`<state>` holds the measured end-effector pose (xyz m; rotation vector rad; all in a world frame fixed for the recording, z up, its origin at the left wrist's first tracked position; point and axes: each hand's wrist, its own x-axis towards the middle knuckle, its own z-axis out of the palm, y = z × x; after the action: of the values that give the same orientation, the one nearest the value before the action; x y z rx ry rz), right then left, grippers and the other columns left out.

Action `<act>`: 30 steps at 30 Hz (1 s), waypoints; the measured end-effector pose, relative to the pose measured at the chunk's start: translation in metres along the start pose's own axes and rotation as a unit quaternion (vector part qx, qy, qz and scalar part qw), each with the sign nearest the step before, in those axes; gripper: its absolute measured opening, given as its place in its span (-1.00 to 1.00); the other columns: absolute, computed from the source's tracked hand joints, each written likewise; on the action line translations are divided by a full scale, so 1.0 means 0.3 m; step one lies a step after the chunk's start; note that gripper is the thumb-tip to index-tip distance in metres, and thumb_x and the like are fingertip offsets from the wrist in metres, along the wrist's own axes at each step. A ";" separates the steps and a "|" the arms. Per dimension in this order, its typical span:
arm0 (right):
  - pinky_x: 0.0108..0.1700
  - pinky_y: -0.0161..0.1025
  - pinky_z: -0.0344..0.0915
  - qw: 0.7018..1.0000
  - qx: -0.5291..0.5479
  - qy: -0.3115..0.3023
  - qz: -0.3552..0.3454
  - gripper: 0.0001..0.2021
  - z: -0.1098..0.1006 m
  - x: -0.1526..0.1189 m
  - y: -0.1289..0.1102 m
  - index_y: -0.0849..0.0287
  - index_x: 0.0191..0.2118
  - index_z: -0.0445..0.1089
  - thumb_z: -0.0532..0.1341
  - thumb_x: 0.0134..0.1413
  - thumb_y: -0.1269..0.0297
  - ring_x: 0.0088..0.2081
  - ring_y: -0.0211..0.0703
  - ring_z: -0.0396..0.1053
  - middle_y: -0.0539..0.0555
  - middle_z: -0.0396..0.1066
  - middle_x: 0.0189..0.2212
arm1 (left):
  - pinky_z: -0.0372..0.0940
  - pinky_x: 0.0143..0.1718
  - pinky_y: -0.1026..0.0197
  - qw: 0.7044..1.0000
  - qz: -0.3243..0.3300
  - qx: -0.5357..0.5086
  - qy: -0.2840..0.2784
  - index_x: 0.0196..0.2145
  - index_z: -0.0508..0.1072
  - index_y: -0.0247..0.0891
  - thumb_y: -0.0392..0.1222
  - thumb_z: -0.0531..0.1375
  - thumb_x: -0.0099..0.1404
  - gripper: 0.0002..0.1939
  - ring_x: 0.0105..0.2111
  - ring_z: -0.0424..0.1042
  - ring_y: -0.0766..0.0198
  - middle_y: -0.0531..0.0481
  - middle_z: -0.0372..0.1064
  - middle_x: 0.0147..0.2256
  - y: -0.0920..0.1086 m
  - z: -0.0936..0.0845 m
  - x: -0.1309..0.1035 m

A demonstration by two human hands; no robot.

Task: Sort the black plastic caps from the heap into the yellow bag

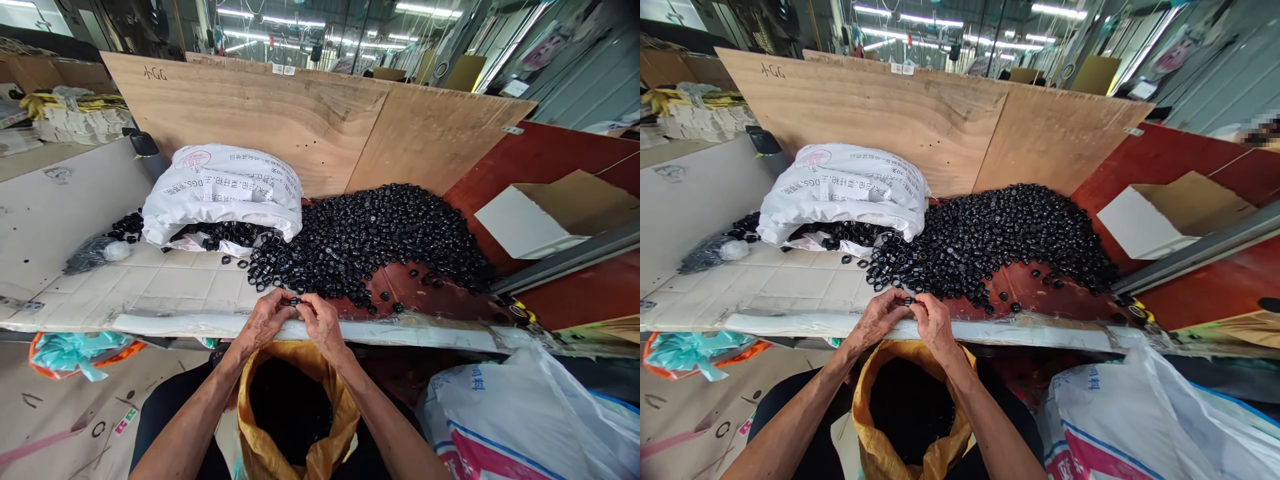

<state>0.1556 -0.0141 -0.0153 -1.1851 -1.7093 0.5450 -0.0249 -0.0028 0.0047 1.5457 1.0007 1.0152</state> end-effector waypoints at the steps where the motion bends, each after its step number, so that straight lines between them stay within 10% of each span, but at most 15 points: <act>1: -0.20 -0.23 0.39 1.000 0.003 0.005 -0.015 -0.87 -0.002 0.000 -0.001 0.12 -0.13 0.48 0.18 0.34 0.28 -0.33 -0.11 0.48 0.05 0.52 -0.35 | 0.39 -0.11 0.15 1.000 -0.009 -0.016 -0.003 -0.07 0.51 -0.22 -0.13 0.27 0.34 -0.77 -0.22 0.54 0.20 0.00 0.55 -0.21 0.003 -0.001 0.003; 8: -0.06 -0.19 0.44 0.996 0.060 0.021 -0.065 -0.83 -0.015 0.007 -0.025 0.09 -0.10 0.54 0.19 0.35 0.34 -0.12 -0.09 0.52 0.11 0.56 -0.15 | 0.36 -0.15 0.16 0.996 -0.042 -0.074 -0.007 -0.10 0.52 -0.25 -0.10 0.31 0.26 -0.72 -0.25 0.53 0.20 -0.01 0.55 -0.25 0.013 -0.003 0.019; 17: -0.36 -0.27 0.24 0.994 -0.084 0.067 -0.006 -0.57 0.030 0.010 -0.004 0.12 -0.43 0.43 0.04 0.46 0.12 -0.50 -0.19 0.31 0.02 0.37 -0.57 | 0.33 -0.12 0.16 0.998 -0.004 -0.057 0.004 -0.08 0.51 -0.23 -0.13 0.29 0.31 -0.75 -0.22 0.48 0.22 0.00 0.50 -0.25 -0.014 0.003 0.007; 30: -0.27 -0.23 0.24 1.000 -0.008 -0.006 -0.008 -0.78 -0.017 -0.006 -0.065 0.13 -0.37 0.41 0.23 0.29 0.16 -0.42 -0.20 0.26 -0.03 0.31 -0.46 | 0.37 -0.14 0.18 0.993 -0.019 -0.113 0.033 -0.10 0.48 -0.26 -0.08 0.34 0.30 -0.72 -0.25 0.51 0.23 -0.02 0.52 -0.24 -0.020 0.002 0.014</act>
<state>0.1511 -0.0249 0.0013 -1.1803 -1.7350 0.5305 -0.0238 0.0019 -0.0007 1.3106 0.9210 1.1186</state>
